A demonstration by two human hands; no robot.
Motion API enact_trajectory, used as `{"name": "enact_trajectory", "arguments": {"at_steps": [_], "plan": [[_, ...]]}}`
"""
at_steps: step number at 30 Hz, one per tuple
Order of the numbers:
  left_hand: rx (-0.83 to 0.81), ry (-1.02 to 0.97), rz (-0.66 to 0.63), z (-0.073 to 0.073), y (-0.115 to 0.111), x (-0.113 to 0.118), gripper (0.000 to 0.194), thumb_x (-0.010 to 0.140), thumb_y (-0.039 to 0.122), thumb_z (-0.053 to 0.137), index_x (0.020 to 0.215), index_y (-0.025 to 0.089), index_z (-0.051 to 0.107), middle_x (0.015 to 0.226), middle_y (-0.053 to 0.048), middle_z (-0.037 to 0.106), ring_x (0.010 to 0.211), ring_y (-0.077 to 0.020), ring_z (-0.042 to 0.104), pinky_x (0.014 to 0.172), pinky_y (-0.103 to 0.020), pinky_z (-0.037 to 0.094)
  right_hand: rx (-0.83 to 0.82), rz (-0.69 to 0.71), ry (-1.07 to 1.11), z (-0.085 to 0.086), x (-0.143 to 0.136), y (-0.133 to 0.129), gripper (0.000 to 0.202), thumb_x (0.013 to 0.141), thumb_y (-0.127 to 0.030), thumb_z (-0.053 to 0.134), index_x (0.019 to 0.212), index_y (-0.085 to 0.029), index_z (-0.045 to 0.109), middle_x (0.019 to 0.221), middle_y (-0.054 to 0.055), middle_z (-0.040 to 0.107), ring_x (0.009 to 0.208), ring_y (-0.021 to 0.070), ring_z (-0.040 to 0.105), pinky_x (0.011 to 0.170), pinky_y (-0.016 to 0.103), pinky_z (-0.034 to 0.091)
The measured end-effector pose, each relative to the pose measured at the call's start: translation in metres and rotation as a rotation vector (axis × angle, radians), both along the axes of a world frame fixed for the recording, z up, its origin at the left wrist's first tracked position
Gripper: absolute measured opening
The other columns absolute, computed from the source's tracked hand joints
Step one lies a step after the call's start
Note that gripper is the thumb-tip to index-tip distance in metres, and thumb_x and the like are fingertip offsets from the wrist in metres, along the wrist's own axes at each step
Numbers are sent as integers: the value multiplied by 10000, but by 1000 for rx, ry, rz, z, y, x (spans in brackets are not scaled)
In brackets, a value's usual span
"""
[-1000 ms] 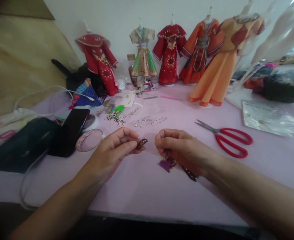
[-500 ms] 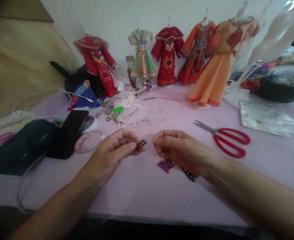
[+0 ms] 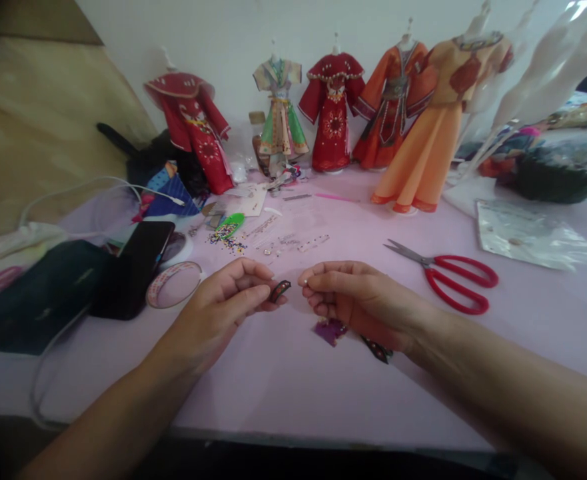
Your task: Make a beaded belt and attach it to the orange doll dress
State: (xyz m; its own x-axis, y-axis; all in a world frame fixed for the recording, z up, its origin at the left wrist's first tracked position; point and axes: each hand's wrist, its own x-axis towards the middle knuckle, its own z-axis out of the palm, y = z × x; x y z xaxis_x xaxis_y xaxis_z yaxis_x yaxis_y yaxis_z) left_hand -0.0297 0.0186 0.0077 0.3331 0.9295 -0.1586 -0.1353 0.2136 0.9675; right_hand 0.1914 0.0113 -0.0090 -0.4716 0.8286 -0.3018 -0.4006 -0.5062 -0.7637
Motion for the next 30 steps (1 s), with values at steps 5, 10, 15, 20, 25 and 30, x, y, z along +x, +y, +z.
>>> {"name": "enact_trajectory", "arguments": {"at_steps": [5,10,15,20,25,30], "plan": [[8,11,-8,0,0,0,101,844,171,720,902,157,637,826,-3,752,815,-115,721,780,-235,559,24,17,5,-1,1,-1,134,817,-180,854,904,-131,764,788,20,689,697,72,627,660,147,517],[5,6,-12,0,1,-1,105,844,174,720,901,160,632,826,2,752,816,-113,722,779,-234,558,23,27,8,-1,1,-1,139,836,-200,845,902,-126,747,783,16,666,694,71,612,663,155,516],[9,9,-8,-1,1,0,108,840,174,725,902,158,637,825,1,750,820,-116,722,787,-242,560,29,26,23,0,1,0,139,850,-205,835,905,-118,741,787,20,662,701,74,612,660,155,512],[7,5,-5,-1,0,-1,103,845,176,724,894,161,635,814,9,751,805,-108,726,783,-235,556,37,32,27,0,1,0,128,864,-205,822,896,-116,736,788,20,660,694,73,606,653,156,510],[9,8,-7,-1,0,-1,97,850,176,720,902,160,640,819,13,757,813,-106,734,789,-229,559,34,22,32,0,1,-1,131,869,-220,820,903,-123,739,784,17,656,694,75,603,656,159,510],[11,4,-4,-1,1,0,89,852,170,715,902,162,642,817,16,756,809,-101,731,778,-222,555,31,23,29,0,1,-1,128,869,-221,820,896,-123,742,782,18,657,693,75,603,651,158,511]]}}
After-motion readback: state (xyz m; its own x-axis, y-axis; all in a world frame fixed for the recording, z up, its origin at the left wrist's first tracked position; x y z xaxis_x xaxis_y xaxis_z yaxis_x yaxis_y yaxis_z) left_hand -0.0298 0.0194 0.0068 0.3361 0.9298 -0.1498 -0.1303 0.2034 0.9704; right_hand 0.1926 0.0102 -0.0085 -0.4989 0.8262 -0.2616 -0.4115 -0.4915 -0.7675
